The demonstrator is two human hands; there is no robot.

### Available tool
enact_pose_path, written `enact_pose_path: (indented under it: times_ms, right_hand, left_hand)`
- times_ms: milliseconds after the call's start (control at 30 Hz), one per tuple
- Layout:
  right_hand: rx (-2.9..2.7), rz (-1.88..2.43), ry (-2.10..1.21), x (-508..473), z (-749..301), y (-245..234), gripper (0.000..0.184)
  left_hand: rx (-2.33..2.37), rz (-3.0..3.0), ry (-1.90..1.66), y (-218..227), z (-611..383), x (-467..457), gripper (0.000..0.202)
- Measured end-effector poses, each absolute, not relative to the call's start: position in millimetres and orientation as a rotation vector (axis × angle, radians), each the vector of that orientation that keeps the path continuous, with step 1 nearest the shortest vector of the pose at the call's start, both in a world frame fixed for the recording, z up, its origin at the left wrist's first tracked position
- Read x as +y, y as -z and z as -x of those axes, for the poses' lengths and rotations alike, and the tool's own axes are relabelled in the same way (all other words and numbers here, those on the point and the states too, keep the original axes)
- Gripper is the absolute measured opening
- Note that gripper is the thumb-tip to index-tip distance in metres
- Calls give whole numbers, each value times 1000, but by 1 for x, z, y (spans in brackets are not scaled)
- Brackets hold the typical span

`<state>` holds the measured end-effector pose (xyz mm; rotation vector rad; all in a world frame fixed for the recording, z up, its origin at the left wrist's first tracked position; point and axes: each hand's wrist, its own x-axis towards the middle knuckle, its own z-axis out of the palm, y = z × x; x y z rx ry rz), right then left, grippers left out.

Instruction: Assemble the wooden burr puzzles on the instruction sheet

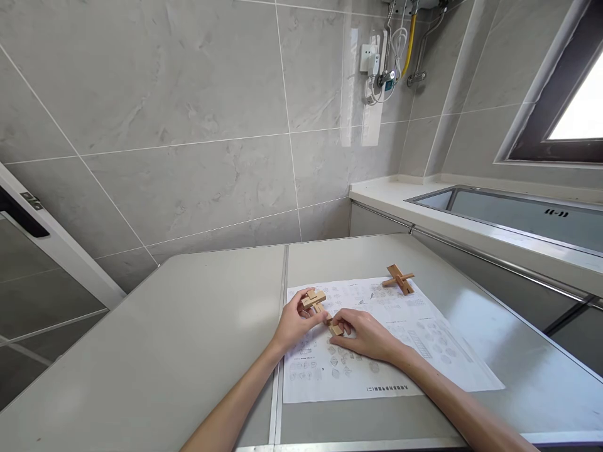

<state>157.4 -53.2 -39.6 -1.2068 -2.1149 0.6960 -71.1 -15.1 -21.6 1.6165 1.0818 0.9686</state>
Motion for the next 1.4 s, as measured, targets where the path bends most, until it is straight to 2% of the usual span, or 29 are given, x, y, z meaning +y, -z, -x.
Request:
enact_pose_path:
  times_ms: [367,633,967,1200,1400]
  right_hand:
    - [-1874,1185,-796,-48,-160,36,32]
    - [-1778,1196,-819,-47,-160,43,36]
    - [-1815,1198,-768,-51,-157,45,33]
    - [-1819,1078,-815,-54,-155,44,24]
    - [-1794,1062,-858,-52,-154,43,25]
  left_hand:
    - [1100,-1975,-887,21,69,-21,64]
    - [1051,-2144,-819,22,69,-25,67]
    - [1038,-2315,-765,22,71,-27,69]
    - [1064,-2499,-784,28,68,-29,70]
    - [1047,-2358,-791,28,67,-29,69]
